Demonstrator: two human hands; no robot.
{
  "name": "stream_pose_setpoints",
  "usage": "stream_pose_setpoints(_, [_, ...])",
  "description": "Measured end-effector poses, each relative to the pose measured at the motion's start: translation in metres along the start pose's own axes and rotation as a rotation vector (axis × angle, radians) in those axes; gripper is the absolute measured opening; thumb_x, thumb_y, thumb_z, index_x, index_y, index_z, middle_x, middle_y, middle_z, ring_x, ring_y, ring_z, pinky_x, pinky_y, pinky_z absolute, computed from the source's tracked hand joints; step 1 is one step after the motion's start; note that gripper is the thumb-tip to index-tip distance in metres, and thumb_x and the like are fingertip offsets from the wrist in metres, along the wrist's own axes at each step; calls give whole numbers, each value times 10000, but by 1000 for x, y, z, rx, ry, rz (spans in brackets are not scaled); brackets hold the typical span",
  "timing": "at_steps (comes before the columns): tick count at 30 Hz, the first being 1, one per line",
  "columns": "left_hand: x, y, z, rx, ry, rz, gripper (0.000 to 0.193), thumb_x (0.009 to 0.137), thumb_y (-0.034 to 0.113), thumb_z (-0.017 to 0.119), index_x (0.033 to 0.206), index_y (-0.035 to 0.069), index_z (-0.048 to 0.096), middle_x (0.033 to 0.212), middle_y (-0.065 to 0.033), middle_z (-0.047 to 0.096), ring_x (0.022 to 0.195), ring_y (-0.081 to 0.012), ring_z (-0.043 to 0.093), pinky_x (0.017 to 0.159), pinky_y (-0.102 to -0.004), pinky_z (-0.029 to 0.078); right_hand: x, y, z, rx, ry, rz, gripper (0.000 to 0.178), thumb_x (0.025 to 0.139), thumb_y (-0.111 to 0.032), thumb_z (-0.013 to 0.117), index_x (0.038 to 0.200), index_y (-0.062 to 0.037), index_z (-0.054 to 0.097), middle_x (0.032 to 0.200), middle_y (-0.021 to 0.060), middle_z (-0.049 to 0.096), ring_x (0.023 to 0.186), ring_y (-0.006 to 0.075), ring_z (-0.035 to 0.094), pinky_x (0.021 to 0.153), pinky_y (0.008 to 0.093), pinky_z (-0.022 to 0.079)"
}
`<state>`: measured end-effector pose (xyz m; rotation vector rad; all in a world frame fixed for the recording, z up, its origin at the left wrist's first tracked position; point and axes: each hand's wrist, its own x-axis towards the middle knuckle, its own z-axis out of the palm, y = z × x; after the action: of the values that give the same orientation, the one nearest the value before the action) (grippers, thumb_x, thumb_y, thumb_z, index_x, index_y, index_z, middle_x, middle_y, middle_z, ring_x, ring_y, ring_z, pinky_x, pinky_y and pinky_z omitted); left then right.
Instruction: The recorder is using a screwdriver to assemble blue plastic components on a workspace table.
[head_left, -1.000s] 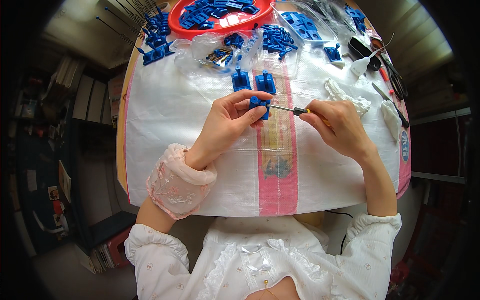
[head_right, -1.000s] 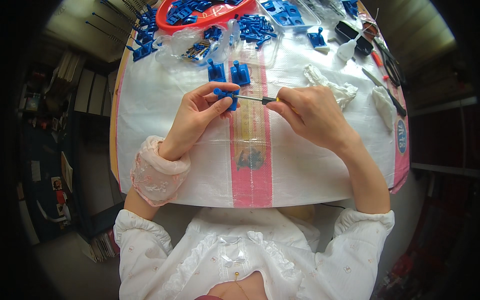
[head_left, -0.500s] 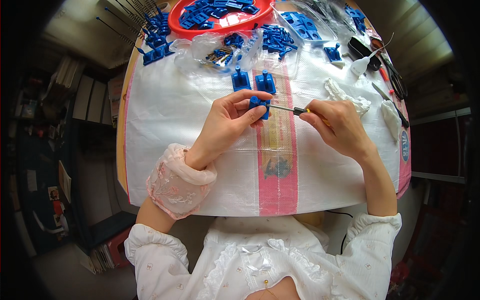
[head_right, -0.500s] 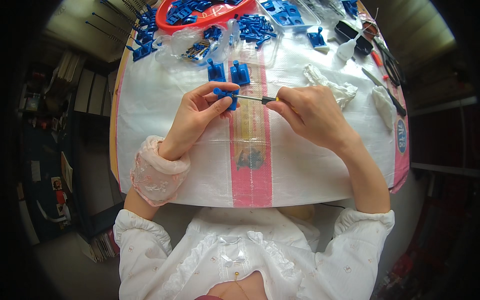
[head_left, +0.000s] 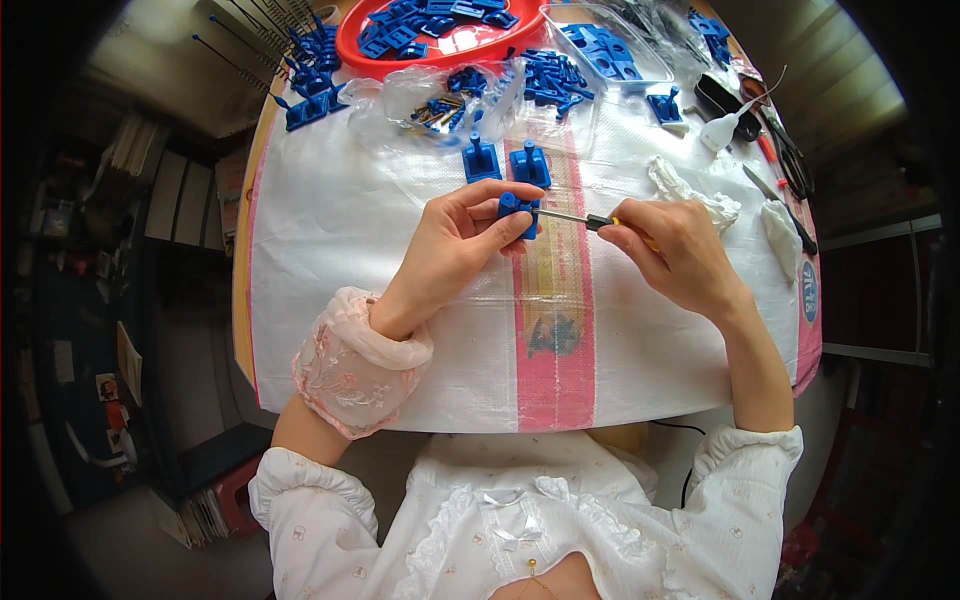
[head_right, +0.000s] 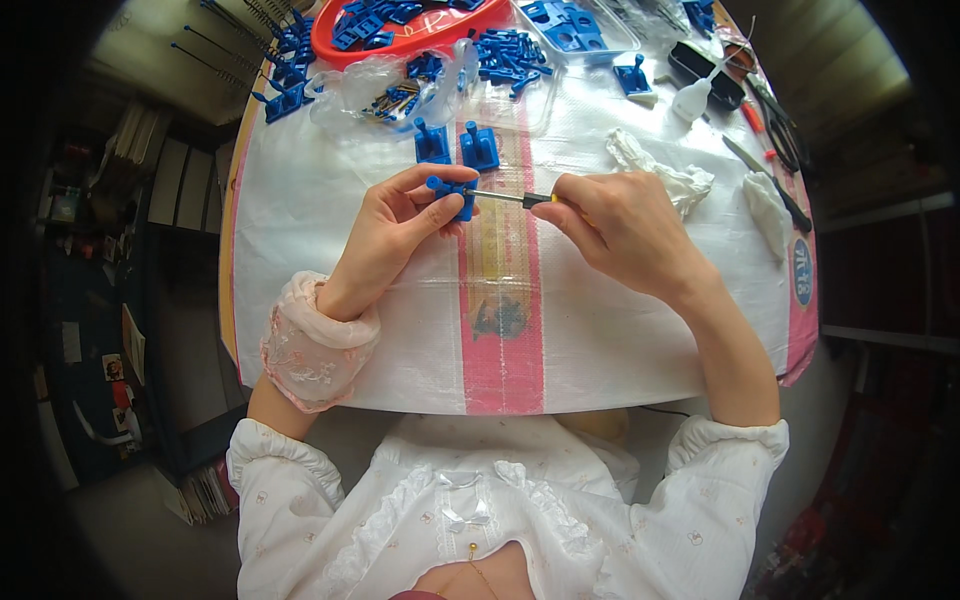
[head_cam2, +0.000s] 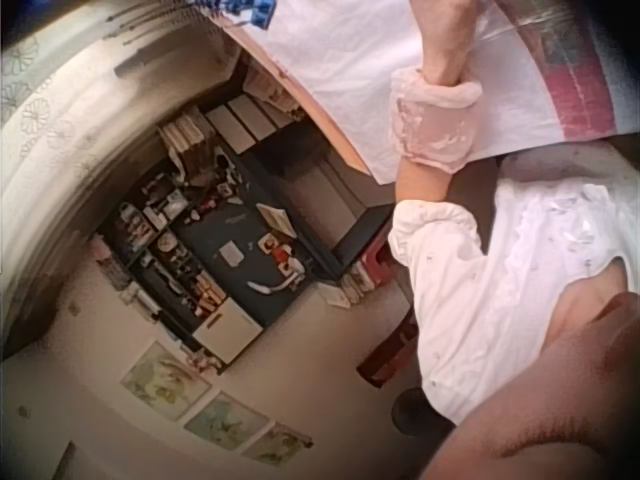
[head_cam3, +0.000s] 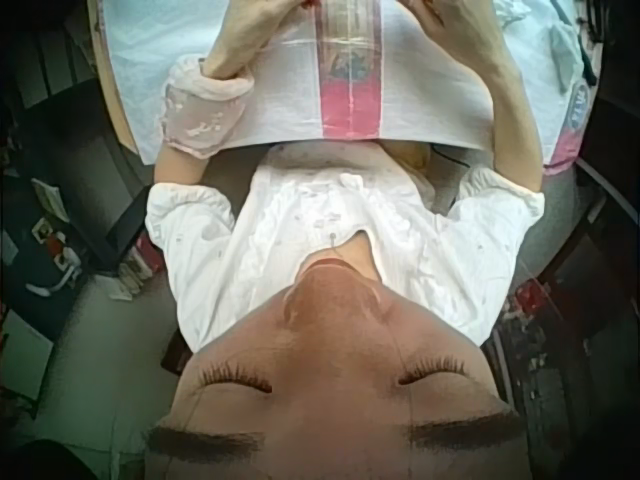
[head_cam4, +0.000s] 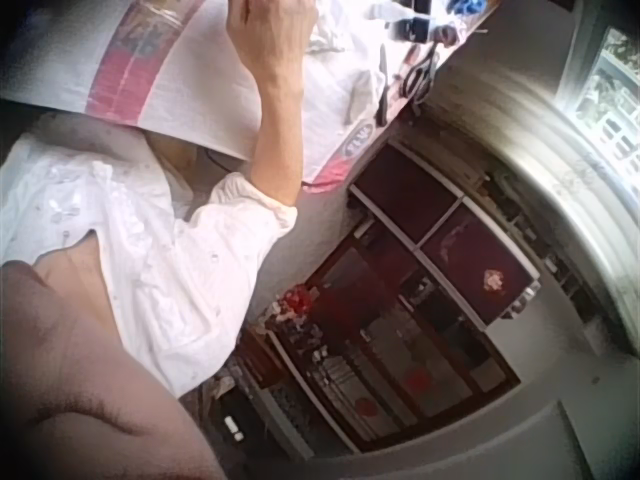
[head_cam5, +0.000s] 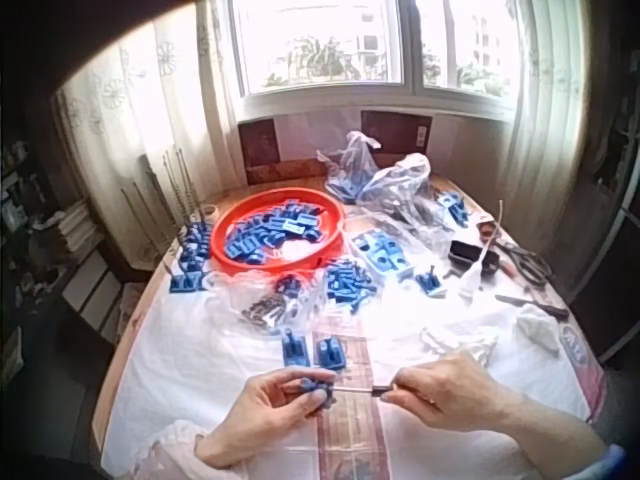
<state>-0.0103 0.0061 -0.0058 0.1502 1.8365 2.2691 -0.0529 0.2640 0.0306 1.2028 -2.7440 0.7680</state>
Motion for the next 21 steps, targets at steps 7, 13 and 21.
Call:
stream_pose_setpoints(7, [0,0,0,18,0,2,270,957,102,689,1220,42,677,957,-45,727,810,-52,642,719,-188,535,1,-1,-1,0,5,-5,284,945,-263,671,771,-40,643,624,116,623,539,288,597,529,388,438])
stream_pose_setpoints(13, [0,0,-2,25,-14,-21,278,966,115,679,1236,48,667,985,-52,728,876,-69,655,755,-205,531,0,0,0,6,-1,1,285,945,-264,671,773,-40,640,622,114,620,533,283,595,524,385,436])
stream_pose_setpoints(21, [-1,2,-2,30,-22,-27,285,970,110,673,1247,47,657,1001,-53,725,913,-75,659,770,-210,527,0,1,1,8,15,-14,271,940,-244,678,770,-38,630,607,116,593,521,284,570,519,387,418])
